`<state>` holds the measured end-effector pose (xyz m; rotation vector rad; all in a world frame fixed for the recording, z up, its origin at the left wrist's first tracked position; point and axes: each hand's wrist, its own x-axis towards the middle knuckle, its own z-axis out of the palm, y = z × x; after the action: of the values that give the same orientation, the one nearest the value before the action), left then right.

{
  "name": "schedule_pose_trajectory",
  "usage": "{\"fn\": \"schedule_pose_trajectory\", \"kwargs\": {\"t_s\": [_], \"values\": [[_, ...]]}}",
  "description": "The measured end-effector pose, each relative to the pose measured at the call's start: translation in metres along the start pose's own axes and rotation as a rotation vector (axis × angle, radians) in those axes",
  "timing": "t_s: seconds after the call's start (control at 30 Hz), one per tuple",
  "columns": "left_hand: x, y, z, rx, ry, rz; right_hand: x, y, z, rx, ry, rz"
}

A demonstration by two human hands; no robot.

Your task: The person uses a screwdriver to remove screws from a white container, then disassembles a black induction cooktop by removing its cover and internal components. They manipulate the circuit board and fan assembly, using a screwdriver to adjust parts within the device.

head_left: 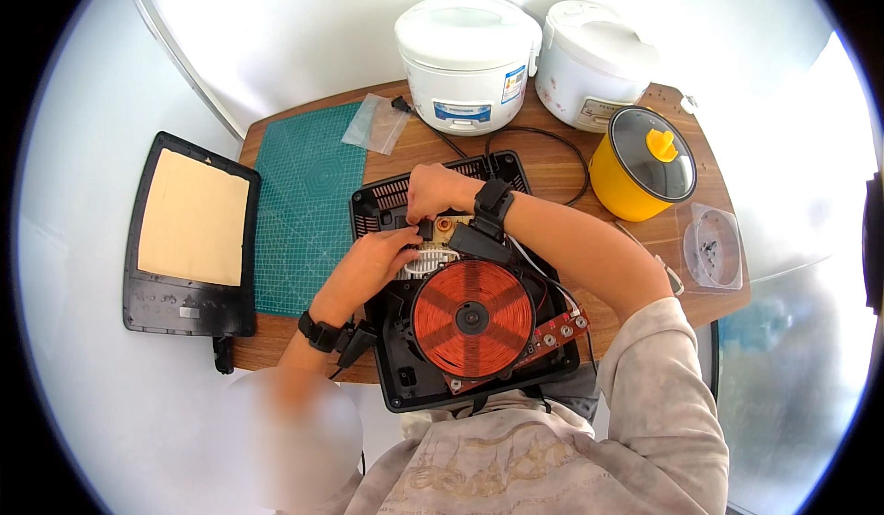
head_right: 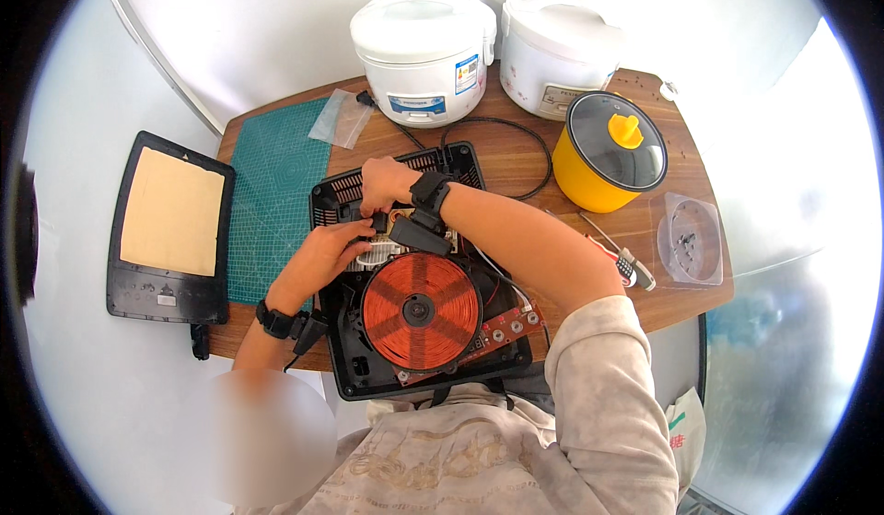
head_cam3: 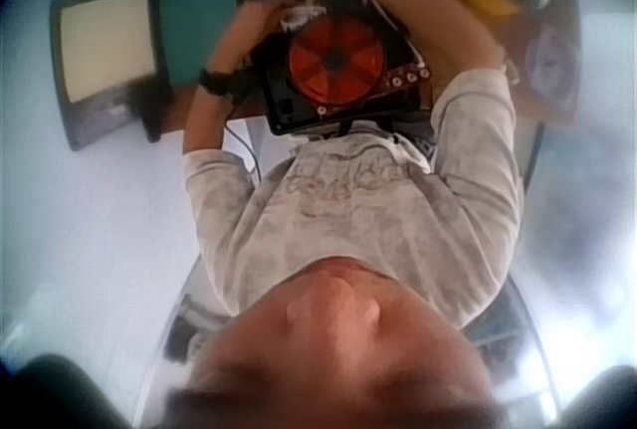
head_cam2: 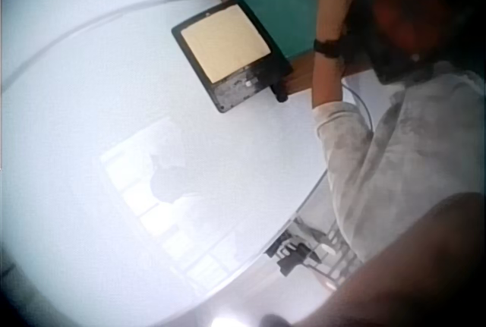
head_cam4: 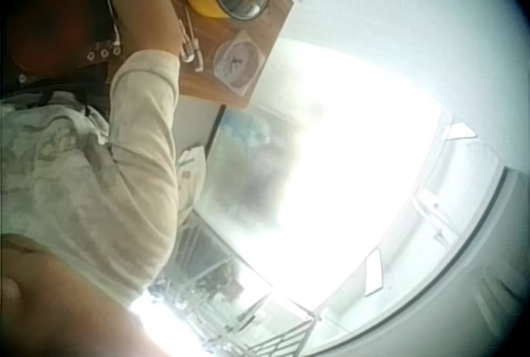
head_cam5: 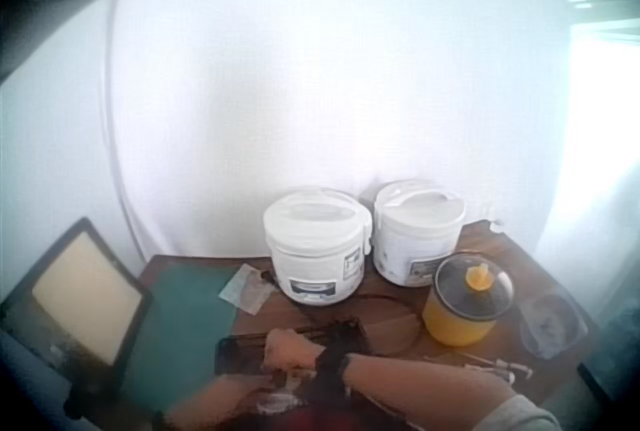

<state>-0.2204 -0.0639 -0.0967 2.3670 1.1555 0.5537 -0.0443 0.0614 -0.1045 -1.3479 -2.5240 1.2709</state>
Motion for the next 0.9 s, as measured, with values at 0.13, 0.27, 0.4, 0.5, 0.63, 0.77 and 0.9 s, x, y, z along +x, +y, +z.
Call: {"fn": "schedule_pose_trajectory", "kwargs": {"t_s": [0.13, 0.27, 0.4, 0.5, 0.63, 0.77, 0.9], "values": [[-0.001, 0.003, -0.002, -0.011, -0.026, -0.063, 0.003, 0.002, 0.0, 0.017, -0.012, 0.008], [0.0, 0.003, -0.002, -0.008, -0.025, -0.059, 0.004, 0.004, 0.0, 0.057, -0.03, -0.015], [-0.001, 0.003, -0.001, -0.01, -0.022, -0.063, 0.005, 0.005, 0.002, -0.091, -0.06, -0.078], [-0.001, 0.003, -0.001, -0.01, -0.02, -0.065, 0.003, 0.005, 0.006, -0.147, -0.037, -0.133], [0.001, 0.002, -0.001, -0.011, -0.025, -0.067, 0.005, 0.008, 0.008, -0.208, -0.023, -0.185], [-0.001, 0.0, 0.001, 0.0, 0.013, -0.013, 0.003, 0.009, 0.009, -0.191, 0.026, -0.23], [-0.001, -0.004, 0.003, 0.017, 0.033, 0.035, 0.003, 0.012, 0.014, -0.102, 0.194, -0.226]]}}
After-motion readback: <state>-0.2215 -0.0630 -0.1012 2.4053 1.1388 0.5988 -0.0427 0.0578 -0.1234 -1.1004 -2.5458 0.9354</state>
